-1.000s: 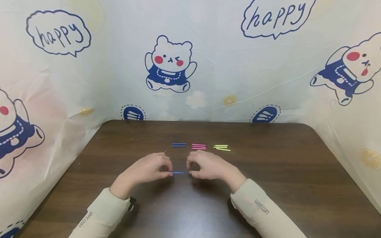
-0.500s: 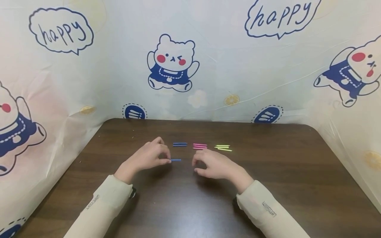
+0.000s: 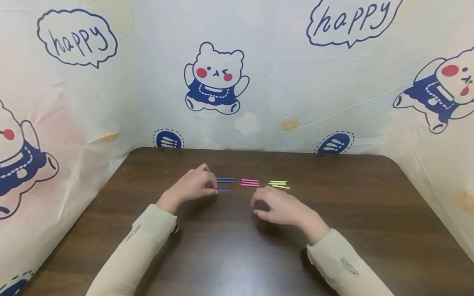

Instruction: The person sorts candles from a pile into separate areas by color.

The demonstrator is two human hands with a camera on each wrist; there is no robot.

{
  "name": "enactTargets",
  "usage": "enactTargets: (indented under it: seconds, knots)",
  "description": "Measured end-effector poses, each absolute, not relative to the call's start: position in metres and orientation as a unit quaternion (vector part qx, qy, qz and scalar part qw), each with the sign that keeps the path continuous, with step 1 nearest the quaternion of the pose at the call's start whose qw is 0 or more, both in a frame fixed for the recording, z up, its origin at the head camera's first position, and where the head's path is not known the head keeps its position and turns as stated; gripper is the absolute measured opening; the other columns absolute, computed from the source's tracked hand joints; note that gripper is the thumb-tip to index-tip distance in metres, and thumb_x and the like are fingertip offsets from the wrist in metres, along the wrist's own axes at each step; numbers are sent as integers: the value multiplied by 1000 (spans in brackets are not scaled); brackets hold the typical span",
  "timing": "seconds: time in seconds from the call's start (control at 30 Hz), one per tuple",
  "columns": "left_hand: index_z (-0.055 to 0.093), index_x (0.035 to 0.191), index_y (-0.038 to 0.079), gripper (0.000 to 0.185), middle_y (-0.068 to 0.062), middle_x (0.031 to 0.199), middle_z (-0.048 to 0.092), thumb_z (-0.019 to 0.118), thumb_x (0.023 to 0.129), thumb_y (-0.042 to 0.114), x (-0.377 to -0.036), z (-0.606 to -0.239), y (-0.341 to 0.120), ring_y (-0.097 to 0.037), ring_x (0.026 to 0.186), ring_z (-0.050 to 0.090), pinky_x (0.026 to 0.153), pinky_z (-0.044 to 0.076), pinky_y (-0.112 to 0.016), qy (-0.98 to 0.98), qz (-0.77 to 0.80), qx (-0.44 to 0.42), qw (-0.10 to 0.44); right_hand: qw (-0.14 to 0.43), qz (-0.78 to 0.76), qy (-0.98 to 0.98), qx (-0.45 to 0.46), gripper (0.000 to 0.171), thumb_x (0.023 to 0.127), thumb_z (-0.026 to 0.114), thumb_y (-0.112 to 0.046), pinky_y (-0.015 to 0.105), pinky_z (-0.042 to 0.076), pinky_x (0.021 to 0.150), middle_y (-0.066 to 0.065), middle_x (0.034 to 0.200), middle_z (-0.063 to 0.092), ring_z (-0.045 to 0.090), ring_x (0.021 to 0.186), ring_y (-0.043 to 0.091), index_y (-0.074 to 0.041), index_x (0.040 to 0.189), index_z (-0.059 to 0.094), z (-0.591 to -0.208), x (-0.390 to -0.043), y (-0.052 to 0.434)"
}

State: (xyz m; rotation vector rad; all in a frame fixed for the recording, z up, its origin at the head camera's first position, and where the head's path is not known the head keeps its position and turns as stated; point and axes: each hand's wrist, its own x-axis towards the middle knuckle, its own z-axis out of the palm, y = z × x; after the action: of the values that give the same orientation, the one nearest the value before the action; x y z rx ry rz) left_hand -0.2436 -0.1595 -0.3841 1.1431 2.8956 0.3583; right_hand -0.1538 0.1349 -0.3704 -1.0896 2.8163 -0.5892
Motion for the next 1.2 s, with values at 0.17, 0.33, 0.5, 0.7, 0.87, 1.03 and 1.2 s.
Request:
enactTargets:
  seconds: [0.17,0.33,0.5,0.7,0.87,1.03,1.2]
  knots:
    - [73,83,21,9,10,86,70,78,86,28,-252,-386,-157,-15,86,45,70,44,-31,928,111,356,18,8,-183,918,-351,14,89,68,-19,39,51,90,-2,101,66,60,98,18,-14,102,68,-372,-150,155]
    - [74,85,21,8,9,85,68,78,86,28,-257,-385,-152,-16,88,47,74,47,-32,933,112,339,34,14,-190,924,-331,14,91,68,-19,41,51,94,-3,103,67,61,102,18,-14,104,68,-371,-145,175]
    - [75,86,21,9,8,83,65,78,86,30,-262,-383,-144,-16,89,48,75,47,-32,936,112,329,50,10,-196,930,-312,15,92,67,-18,40,52,91,-5,104,67,60,102,17,-14,107,68,-368,-136,198]
    - [74,84,20,10,8,83,65,77,87,30,-271,-388,-138,-16,90,48,78,47,-32,935,107,330,72,-42,-179,935,-302,14,91,69,-17,41,52,88,-6,103,66,60,101,16,-15,105,68,-366,-124,233]
    - [73,81,21,11,7,84,65,77,87,29,-276,-391,-135,-16,91,49,82,47,-34,934,109,330,80,-94,-165,940,-284,14,87,72,-15,41,52,85,-8,100,67,61,98,17,-15,101,68,-370,-113,265]
    - [74,80,20,10,7,83,65,77,87,27,-279,-391,-134,-16,89,50,86,46,-36,933,103,336,83,-142,-147,941,-270,18,81,77,-10,39,50,81,-10,96,66,60,92,15,-16,97,69,-376,-102,297]
    - [73,79,18,11,6,78,66,77,87,25,-285,-394,-136,-13,75,53,74,48,-31,931,106,335,98,-158,-144,947,-237,23,77,79,-7,31,46,81,-11,95,66,59,91,17,-18,96,69,-381,-94,324]
